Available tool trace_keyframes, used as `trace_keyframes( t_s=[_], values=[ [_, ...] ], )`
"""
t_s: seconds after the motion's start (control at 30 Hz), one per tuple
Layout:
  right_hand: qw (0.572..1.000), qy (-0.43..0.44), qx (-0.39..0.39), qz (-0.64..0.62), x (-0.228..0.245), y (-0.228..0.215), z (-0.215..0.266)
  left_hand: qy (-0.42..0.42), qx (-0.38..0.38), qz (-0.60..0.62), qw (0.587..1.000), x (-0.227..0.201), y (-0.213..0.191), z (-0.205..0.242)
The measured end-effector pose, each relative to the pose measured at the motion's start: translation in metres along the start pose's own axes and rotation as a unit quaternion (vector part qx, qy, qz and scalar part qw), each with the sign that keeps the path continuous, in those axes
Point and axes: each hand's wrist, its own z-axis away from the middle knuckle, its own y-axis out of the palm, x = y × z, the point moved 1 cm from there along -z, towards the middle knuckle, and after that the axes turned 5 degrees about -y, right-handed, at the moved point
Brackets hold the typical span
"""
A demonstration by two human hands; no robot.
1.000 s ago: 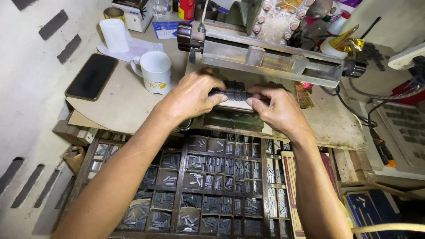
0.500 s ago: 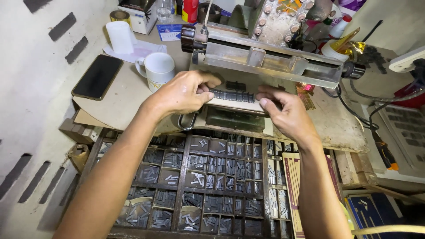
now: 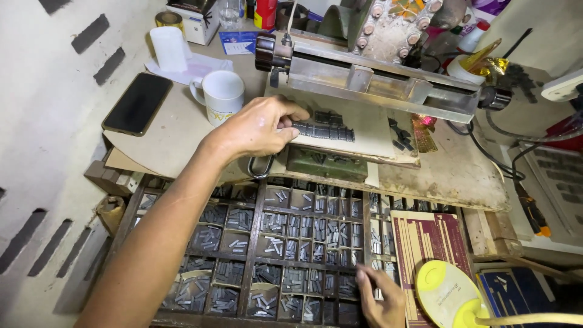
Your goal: The person arranges metal printing type on a composing stick and a wooden board. They handle a stack of papers, flipping through them while referencing the type. The person also moves a yellow lamp and interacts with a drawer full of type cases.
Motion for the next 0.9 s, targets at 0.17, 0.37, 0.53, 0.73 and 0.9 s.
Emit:
trace_keyframes(
  t_s=[0.17,0.37,0.53,0.73,0.9],
  values=[
    [0.980,0.103,-0.169,0.019,0.023,0.005,0.037,0.014,-0.008,-0.018,1.000,0.002,0.002,-0.005],
    [0.983,0.036,-0.177,0.045,0.024,0.010,0.036,0.044,-0.017,-0.067,0.997,-0.002,0.011,-0.007],
    [0.983,0.050,-0.170,0.041,0.022,0.008,0.039,0.090,-0.049,-0.089,0.991,0.010,0.020,-0.026],
    [0.983,0.048,-0.175,0.040,0.018,0.009,0.040,0.125,-0.062,-0.126,0.982,0.013,0.022,-0.028],
    [0.982,0.065,-0.170,0.054,0.022,0.008,0.039,0.181,-0.098,-0.129,0.970,0.017,0.024,-0.029]
  ],
)
